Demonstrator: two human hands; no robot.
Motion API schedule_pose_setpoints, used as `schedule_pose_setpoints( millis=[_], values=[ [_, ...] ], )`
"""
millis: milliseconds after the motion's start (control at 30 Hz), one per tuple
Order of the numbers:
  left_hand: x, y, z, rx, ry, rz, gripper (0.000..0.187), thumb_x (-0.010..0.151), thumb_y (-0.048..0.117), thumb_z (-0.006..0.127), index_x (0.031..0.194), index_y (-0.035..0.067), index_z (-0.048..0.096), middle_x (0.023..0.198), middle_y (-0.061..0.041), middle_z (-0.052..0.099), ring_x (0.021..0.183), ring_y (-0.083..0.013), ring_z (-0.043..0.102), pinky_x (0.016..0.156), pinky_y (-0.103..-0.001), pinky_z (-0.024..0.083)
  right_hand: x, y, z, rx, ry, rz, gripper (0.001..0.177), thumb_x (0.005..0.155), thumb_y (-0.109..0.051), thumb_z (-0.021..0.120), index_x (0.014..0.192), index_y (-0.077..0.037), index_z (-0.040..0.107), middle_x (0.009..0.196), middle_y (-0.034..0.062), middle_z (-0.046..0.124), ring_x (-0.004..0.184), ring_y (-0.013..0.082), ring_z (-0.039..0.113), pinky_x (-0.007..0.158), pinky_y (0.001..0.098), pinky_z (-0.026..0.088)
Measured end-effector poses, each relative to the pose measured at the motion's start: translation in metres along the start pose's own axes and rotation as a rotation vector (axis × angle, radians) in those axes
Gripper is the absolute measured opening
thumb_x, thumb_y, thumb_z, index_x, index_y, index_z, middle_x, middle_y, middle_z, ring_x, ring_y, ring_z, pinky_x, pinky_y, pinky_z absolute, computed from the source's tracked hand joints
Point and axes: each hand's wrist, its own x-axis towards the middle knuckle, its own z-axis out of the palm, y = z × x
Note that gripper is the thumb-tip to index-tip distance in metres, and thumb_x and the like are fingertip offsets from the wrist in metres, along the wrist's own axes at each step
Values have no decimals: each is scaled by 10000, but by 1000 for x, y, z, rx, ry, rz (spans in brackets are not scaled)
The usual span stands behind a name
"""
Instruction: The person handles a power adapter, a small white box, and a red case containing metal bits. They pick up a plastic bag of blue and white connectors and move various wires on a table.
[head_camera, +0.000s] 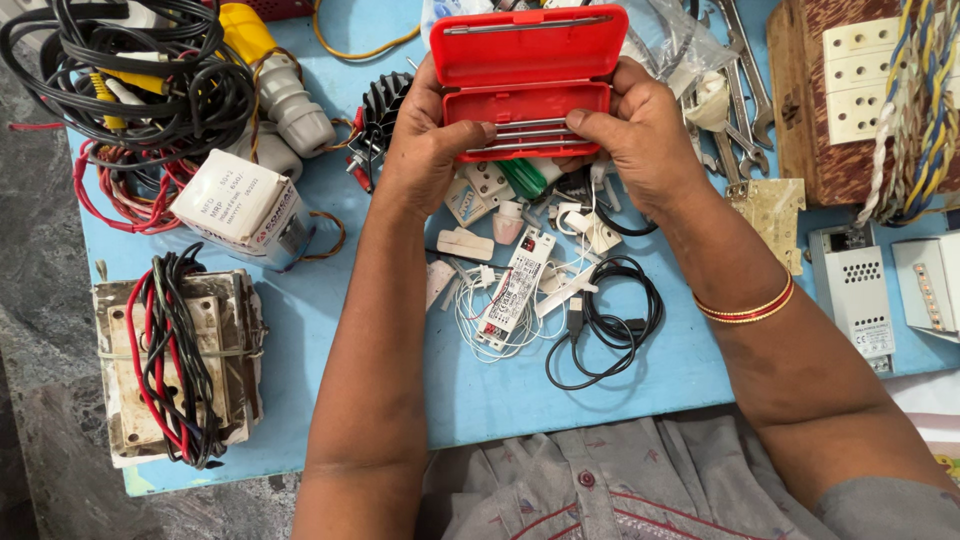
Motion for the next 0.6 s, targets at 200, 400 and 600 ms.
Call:
schedule_pose_setpoints(
  millis=[200, 400, 600],
  values=[
    [1, -3, -4, -48, -51, 14, 772, 759, -235, 651, 1448, 92, 533, 1379, -95, 667, 1276, -236, 665, 1108, -403, 582, 0, -7, 5, 20, 27, 43, 379, 965, 74, 581, 1338, 14, 551, 1222, 151, 703, 1032, 242, 759, 786, 352, 690],
    [-2, 3, 0, 0, -79, 43, 716, 768, -263, 645, 1395, 79, 596, 1255, -56, 703, 1172, -170, 676, 1024, -351, 583, -2, 8, 0, -68, 29, -35, 306, 999, 92, 608, 1293, 10, 585, 1186, 146, 715, 1052, 240, 746, 845, 378, 647],
    [-2, 7, 3, -33, -98, 36, 770, 795, -288, 644, 1459, 88, 539, 1197, -67, 699, 1137, -176, 675, 1039, -353, 589, 0, 8, 0, -29, 54, -26, 269, 1009, 100, 634, 1252, -1, 582, 1188, 127, 701, 1052, 218, 735, 814, 366, 694]
  ],
)
